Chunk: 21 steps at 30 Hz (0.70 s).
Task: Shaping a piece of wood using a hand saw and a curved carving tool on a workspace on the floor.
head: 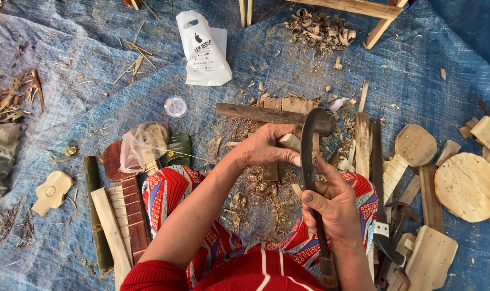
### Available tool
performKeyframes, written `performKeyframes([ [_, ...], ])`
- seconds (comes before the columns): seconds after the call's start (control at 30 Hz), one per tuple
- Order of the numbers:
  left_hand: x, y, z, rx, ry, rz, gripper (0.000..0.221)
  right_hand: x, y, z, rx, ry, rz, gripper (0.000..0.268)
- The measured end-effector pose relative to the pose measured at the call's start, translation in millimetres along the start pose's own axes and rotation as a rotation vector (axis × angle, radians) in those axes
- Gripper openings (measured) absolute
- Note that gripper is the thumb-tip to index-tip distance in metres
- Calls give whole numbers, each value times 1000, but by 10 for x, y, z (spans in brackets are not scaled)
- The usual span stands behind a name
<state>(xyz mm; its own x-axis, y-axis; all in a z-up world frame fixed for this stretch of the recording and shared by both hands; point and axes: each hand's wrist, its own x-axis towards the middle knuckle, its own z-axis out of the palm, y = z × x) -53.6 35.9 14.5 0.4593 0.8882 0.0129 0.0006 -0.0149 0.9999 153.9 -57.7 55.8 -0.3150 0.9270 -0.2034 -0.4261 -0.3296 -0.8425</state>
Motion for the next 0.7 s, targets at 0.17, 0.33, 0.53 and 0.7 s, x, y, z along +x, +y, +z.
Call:
performKeyframes([
  [0.17, 19, -50, 69, 16, -20, 79, 30, 13, -67, 14, -111, 145, -32, 75],
  [0.33, 37, -154, 207, 37, -19, 131, 29, 113, -71, -84, -240, 263, -35, 55],
  [0.53, -170, -109, 635, 174, -33, 222, 26, 436, -210, -913, -235, 422, -107, 39],
  [0.7, -63, 3, 306, 180, 155, 73, 29, 154, -350, -522, 123, -117, -150, 60],
])
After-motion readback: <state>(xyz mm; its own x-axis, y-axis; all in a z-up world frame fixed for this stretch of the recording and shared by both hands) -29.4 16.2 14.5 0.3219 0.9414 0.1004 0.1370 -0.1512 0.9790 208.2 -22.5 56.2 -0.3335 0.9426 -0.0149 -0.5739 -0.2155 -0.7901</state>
